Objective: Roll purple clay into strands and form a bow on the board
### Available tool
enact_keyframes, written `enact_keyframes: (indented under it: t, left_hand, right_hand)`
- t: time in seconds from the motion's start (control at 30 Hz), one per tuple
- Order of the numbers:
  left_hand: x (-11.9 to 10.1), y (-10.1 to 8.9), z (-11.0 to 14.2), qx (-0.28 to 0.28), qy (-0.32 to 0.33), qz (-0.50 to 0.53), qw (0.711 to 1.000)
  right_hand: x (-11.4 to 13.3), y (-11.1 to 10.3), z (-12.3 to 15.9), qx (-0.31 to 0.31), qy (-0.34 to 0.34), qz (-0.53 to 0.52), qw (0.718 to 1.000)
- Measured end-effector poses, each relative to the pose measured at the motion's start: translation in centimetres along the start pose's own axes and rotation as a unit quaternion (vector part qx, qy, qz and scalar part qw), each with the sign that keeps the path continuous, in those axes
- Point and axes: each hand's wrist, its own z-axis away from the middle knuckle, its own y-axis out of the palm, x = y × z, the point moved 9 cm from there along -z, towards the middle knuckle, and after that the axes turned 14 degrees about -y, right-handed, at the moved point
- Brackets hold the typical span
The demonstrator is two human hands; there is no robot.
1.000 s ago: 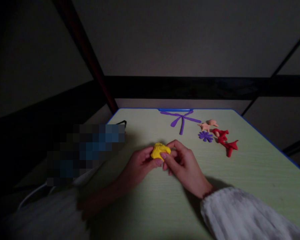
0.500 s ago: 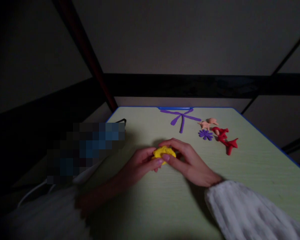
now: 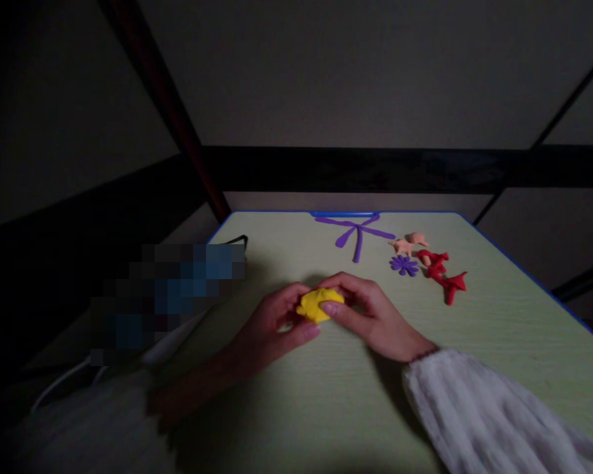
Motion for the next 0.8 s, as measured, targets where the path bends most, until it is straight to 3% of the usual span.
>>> enact_keyframes:
  t: [0.1,0.2,0.4,0.8]
  left_hand:
    - [0.2,-0.4,0.0,-0.052,0.003,-0.052,0.997]
    - [0.4,-0.3,-0.1,-0.06,0.001,-0.083,0.995]
    - [0.8,0.1,0.0,-0.023,-0.025,-0.077,0.996]
    - [0.9,0.9,0.1,0.057,-0.022,0.003,0.998]
  right_hand:
    - [0.2,0.1,0.1,0.001,-0.007,0.049,0.999]
    - [0.4,0.4,0.1,0.01,-0.006,0.069,0.998]
    - [0.6,0.8,0.1,0.013,0.009,0.044,0.999]
    - [-1.1,1.6,0.7,-0.037,0.085,-0.154,0.984]
